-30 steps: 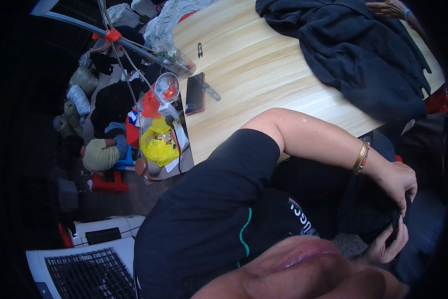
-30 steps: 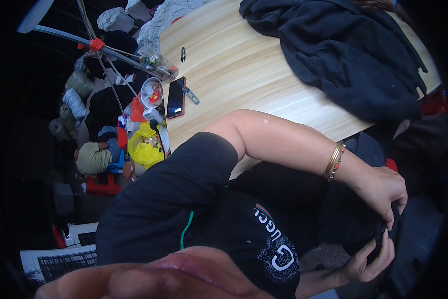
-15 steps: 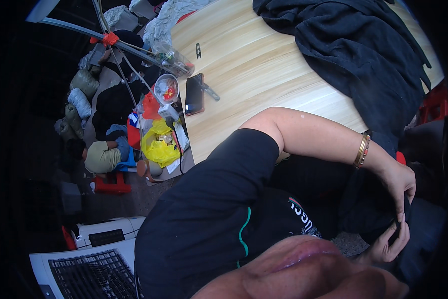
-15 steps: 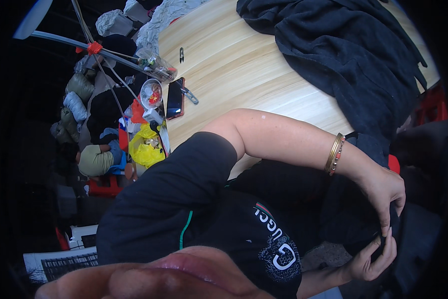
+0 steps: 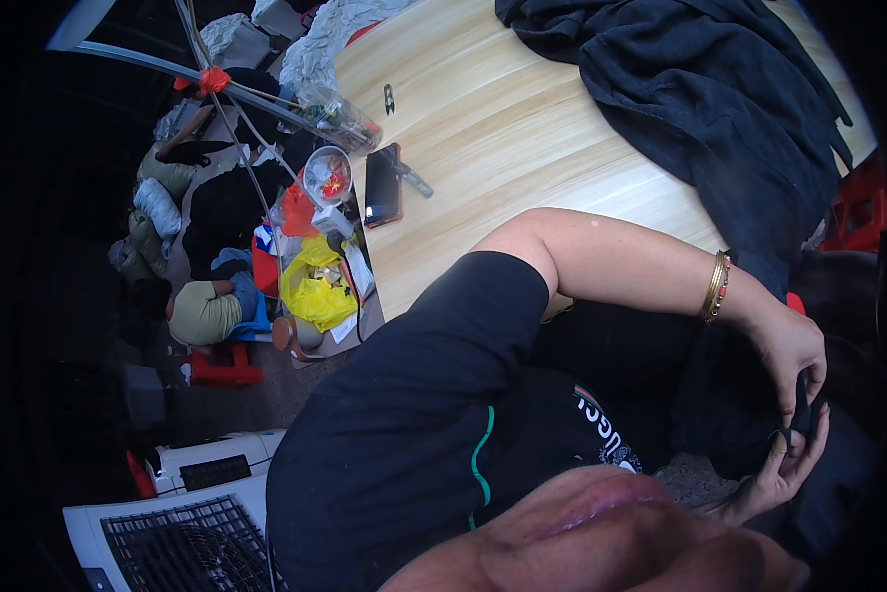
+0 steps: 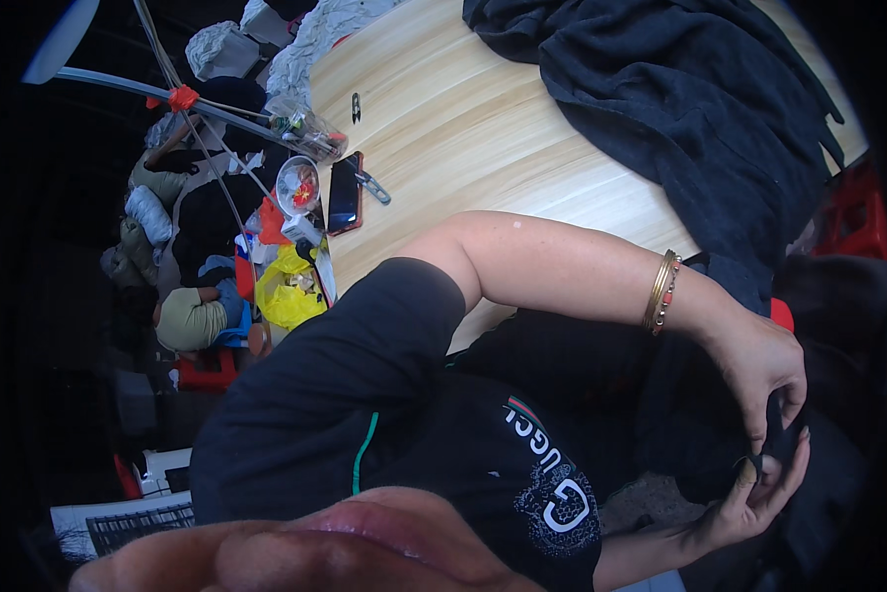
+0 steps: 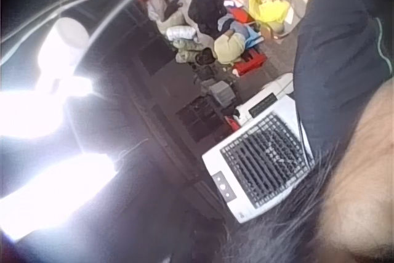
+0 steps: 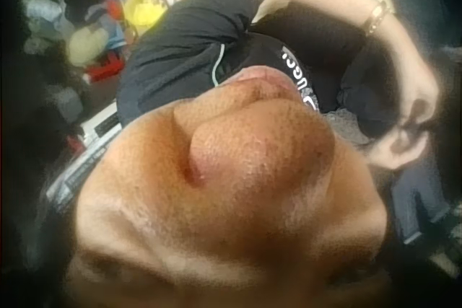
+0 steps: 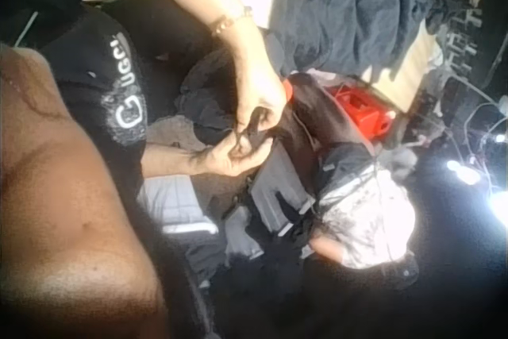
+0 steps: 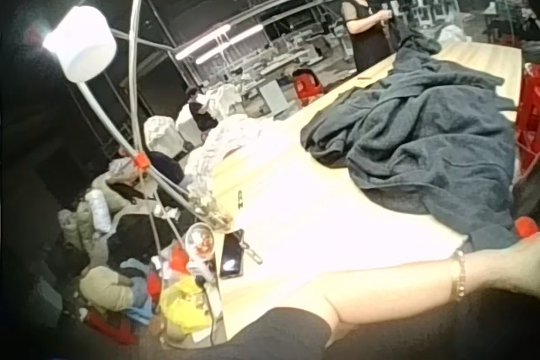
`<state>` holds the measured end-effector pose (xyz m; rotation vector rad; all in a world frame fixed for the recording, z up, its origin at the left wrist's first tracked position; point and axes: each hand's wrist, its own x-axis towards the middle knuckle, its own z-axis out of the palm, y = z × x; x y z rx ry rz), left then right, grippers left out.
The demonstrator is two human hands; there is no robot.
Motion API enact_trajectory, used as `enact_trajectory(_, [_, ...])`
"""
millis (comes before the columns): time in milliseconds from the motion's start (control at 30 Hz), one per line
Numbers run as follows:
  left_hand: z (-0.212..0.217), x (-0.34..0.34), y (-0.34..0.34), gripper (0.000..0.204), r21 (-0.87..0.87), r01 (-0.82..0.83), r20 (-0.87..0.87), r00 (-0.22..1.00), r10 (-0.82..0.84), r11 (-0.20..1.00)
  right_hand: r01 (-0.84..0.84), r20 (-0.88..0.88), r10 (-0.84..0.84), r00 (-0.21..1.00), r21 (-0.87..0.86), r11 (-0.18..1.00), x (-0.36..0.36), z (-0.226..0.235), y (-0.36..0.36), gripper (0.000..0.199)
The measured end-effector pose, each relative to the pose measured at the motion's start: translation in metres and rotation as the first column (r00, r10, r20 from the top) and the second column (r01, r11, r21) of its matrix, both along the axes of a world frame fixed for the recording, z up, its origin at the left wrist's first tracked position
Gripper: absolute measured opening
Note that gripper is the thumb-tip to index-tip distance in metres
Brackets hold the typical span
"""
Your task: Inspecting a grey jacket for quality control and trimming loose threads with scissors.
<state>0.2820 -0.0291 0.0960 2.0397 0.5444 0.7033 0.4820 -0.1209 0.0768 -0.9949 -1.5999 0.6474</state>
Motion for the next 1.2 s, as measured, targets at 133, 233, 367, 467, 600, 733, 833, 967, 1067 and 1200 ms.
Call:
enact_trajectory(133, [0.005,-0.002,-0.002,0.042,0.068,0.04,-0.071,0.997,-0.035,0.997,-0.163,-0.052,0.155,0.987,-0.247,0.955,0.027,-0.013,0.006,0.056])
enact_trajectory(233, [0.004,-0.001,-0.002,0.041,0.062,0.05,-0.09,0.995,-0.044,0.997,-0.164,-0.095,0.143,0.985,-0.272,0.948,0.038,-0.029,0.013,0.05])
enact_trajectory(367, [0.002,0.003,-0.003,0.039,0.027,0.085,-0.036,0.996,-0.084,0.996,-0.257,-0.159,0.217,0.963,-0.304,0.918,0.043,-0.026,0.016,0.041])
enact_trajectory(467, [0.002,0.002,-0.005,0.037,-0.001,0.093,-0.015,0.996,-0.093,0.996,-0.315,-0.214,0.256,0.943,-0.321,0.893,0.044,-0.028,0.017,0.037])
enact_trajectory(600, [0.007,0.0,-0.004,0.033,0.01,0.092,-0.019,0.996,-0.092,0.996,-0.355,-0.28,0.281,0.918,-0.267,0.896,0.041,-0.032,0.017,0.031])
enact_trajectory(733, [0.007,-0.002,-0.003,0.03,0.097,0.047,-0.077,0.996,-0.039,0.994,-0.343,-0.232,0.292,0.928,-0.225,0.912,0.038,-0.035,0.018,0.025])
enact_trajectory(833, [0.002,-0.002,0.0,0.028,0.146,0.028,-0.083,0.996,-0.015,0.989,-0.242,-0.117,0.222,0.968,-0.186,0.952,0.037,-0.039,0.017,0.021])
enact_trajectory(967, [-0.002,-0.002,-0.004,0.027,0.038,0.044,0.076,0.996,-0.046,0.998,-0.109,-0.132,0.083,0.988,-0.201,0.974,0.045,-0.047,0.013,0.025])
enact_trajectory(1067, [0.002,0.007,-0.007,0.029,0.05,0.052,0.054,0.997,-0.055,0.997,-0.097,-0.21,0.049,0.977,-0.227,0.969,0.053,-0.051,0.01,0.032])
enact_trajectory(1200, [-0.001,0.015,-0.003,0.03,0.152,0.046,0.119,0.991,-0.064,0.987,-0.123,-0.278,0.056,0.959,-0.228,0.966,0.054,-0.05,0.011,0.036])
